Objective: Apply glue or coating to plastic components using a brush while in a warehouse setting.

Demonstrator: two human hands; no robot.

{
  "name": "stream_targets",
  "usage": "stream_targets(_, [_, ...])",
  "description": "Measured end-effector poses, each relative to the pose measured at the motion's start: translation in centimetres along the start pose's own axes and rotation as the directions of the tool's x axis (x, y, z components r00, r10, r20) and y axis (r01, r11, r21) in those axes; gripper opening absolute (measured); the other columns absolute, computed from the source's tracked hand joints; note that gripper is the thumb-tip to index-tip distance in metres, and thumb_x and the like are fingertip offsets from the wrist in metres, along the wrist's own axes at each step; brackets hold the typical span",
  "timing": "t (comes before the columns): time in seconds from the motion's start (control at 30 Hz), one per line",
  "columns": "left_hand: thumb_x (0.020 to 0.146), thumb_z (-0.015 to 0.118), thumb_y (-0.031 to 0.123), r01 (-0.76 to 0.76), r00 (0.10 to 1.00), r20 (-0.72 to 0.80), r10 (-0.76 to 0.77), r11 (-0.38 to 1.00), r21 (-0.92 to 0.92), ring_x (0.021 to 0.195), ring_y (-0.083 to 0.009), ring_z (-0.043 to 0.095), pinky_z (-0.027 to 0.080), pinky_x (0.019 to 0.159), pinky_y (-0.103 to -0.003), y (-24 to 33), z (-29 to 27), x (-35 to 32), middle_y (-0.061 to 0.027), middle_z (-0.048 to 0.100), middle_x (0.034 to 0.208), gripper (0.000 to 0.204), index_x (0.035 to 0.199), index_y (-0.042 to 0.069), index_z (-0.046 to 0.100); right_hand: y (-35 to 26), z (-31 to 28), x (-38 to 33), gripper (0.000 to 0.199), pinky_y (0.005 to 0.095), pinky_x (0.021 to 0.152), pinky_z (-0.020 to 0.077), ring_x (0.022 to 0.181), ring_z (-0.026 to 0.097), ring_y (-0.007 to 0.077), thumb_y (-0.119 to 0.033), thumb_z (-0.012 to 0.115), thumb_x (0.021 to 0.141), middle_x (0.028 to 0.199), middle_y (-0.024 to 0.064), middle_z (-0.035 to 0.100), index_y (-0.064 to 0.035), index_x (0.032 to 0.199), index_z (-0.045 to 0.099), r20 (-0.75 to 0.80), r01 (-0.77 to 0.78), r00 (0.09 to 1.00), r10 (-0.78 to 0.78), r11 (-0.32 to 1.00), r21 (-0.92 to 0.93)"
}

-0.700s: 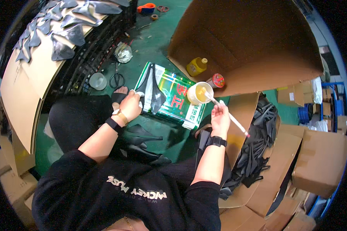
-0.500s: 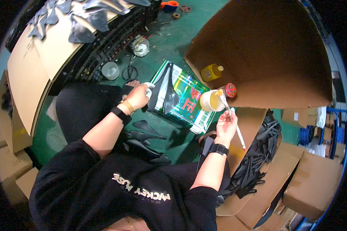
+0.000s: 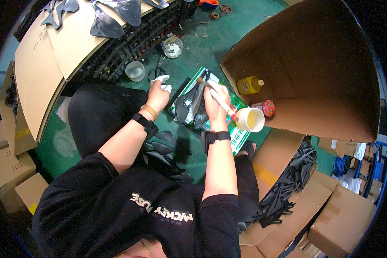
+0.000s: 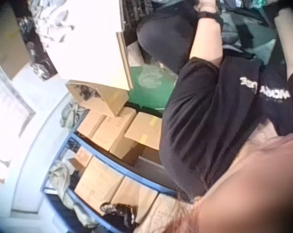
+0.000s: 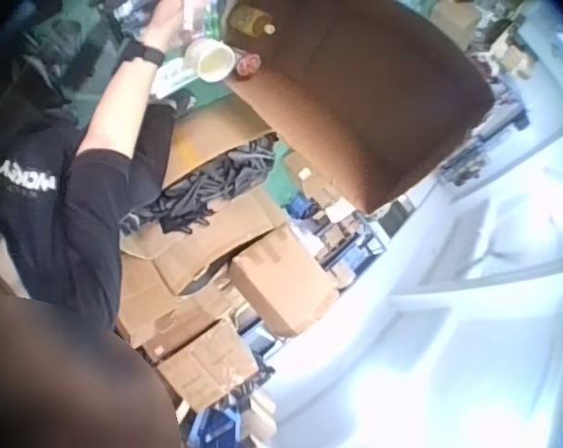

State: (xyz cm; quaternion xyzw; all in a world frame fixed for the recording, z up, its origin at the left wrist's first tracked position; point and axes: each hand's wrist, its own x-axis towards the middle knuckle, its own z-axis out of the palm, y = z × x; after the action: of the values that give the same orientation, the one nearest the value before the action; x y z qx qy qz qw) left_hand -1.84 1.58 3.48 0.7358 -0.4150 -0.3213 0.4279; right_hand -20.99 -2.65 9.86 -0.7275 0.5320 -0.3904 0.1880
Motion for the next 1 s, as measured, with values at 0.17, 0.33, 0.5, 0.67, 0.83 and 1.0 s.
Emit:
stream_targets(0.17, [0.079, 0.061, 0.008, 0.075, 0.997, -0.018, -0.078, 0.987, -0.143, 0.099, -0.0278, 0.056, 0.044, 0.090, -0.036, -0.3, 0.0, 0.2, -0.0167, 0.053, 0.110, 0.036, 0.115, 0.007, 0.057, 0.3, 0.4, 0.4, 0.015, 0.0348, 0.070, 0.0502, 0.077, 0.062, 0.0279, -0.010, 0.068, 0.075, 0.085, 0.0121, 0.064, -0.0061, 0.089, 0.069, 0.048, 0.109, 0.993, -0.107, 0.993, -0.045])
stream_targets(0.33, [0.080, 0.059, 0.004, 0.078, 0.995, -0.048, -0.088, 0.981, -0.177, 0.096, -0.0269, 0.058, 0.046, 0.086, -0.034, -0.4, 0.4, 0.3, -0.0180, 0.053, 0.112, 0.036, 0.115, 0.003, 0.057, -3.1, -1.8, -4.1, 0.012, 0.0338, 0.065, 0.0510, 0.073, 0.062, 0.0259, -0.007, 0.065, 0.073, 0.076, 0.0093, 0.063, -0.0092, 0.084, 0.069, 0.297, 0.219, 0.934, -0.200, 0.975, -0.034])
stream_targets(0.5, [0.080, 0.058, 0.001, 0.054, 0.996, -0.071, -0.060, 0.995, -0.081, 0.094, -0.0247, 0.061, 0.048, 0.083, -0.031, -0.7, 0.6, 0.4, -0.0168, 0.055, 0.113, 0.035, 0.115, 0.000, 0.057, -3.7, -3.2, -6.4, 0.016, 0.0317, 0.068, 0.0518, 0.073, 0.064, 0.0236, -0.010, 0.066, 0.070, 0.079, 0.0101, 0.065, -0.0077, 0.085, 0.071, 0.437, -0.137, 0.896, 0.082, 0.986, 0.097])
stream_targets(0.67, [0.080, 0.058, 0.001, 0.115, 0.992, -0.038, -0.123, 0.978, -0.173, 0.096, -0.0243, 0.061, 0.048, 0.084, -0.032, -0.4, 0.0, 0.0, -0.0164, 0.057, 0.112, 0.034, 0.115, 0.000, 0.058, -4.4, -1.5, -4.3, 0.013, 0.0304, 0.071, 0.0504, 0.080, 0.063, 0.0230, -0.006, 0.067, 0.077, 0.085, 0.0108, 0.065, -0.0042, 0.090, 0.069, 0.046, 0.040, 0.998, -0.045, 0.993, 0.109])
stream_targets(0.83, [0.081, 0.058, 0.001, 0.113, 0.991, -0.054, -0.120, 0.986, -0.119, 0.097, -0.0239, 0.060, 0.048, 0.083, -0.032, -0.4, 0.5, 0.2, -0.0153, 0.058, 0.111, 0.033, 0.114, 0.000, 0.059, -5.3, -0.6, -6.1, 0.015, 0.0309, 0.067, 0.0514, 0.072, 0.062, 0.0232, -0.006, 0.067, 0.072, 0.082, 0.0091, 0.065, -0.0043, 0.087, 0.069, 0.297, 0.067, 0.950, -0.096, 0.992, 0.104])
stream_targets(1.0, [0.080, 0.057, 0.001, 0.063, 0.995, -0.061, -0.073, 0.985, -0.159, 0.094, -0.0229, 0.061, 0.048, 0.082, -0.031, -2.2, 0.9, 0.5, -0.0157, 0.061, 0.108, 0.033, 0.113, 0.000, 0.059, -6.1, -1.3, -5.2, 0.018, 0.0313, 0.067, 0.0515, 0.074, 0.062, 0.0237, -0.005, 0.066, 0.074, 0.083, 0.0093, 0.065, -0.0051, 0.091, 0.069, 0.115, 0.078, 0.989, -0.093, 0.989, 0.129])
